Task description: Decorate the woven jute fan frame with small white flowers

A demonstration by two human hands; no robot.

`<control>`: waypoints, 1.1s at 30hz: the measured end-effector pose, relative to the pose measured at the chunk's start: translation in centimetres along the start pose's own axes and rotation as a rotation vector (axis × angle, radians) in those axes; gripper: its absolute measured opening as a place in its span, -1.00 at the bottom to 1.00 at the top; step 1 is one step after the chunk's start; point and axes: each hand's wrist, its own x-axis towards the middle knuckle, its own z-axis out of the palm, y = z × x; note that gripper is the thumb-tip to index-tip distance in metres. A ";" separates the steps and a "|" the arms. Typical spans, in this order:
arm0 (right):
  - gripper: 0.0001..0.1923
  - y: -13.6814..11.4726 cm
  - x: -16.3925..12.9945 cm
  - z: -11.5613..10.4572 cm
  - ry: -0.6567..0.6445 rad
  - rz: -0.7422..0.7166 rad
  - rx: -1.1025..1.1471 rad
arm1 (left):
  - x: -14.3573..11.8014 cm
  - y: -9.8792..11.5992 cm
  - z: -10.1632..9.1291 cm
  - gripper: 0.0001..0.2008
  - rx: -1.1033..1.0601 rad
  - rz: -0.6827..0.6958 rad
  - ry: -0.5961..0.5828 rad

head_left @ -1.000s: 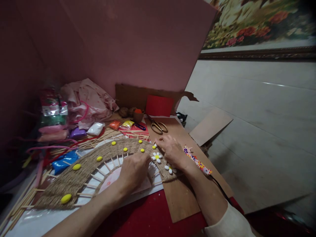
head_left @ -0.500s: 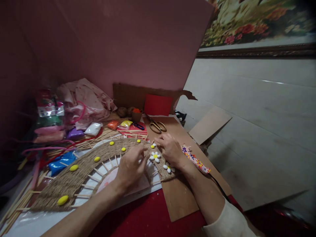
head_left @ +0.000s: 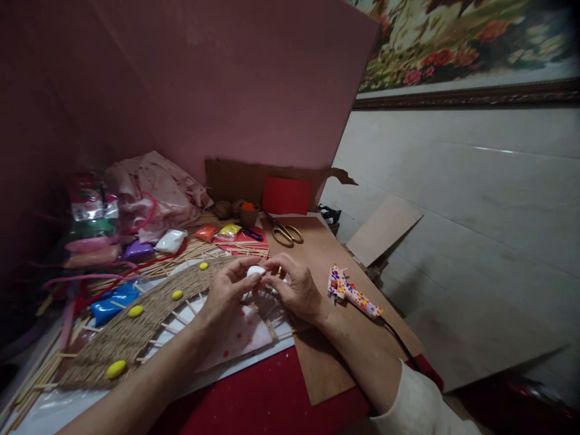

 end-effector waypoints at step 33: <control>-0.95 0.0 0.2 -0.5 -0.113 -0.057 -0.021 | 0.2 -0.4 0.0 -0.73 0.054 -0.010 0.031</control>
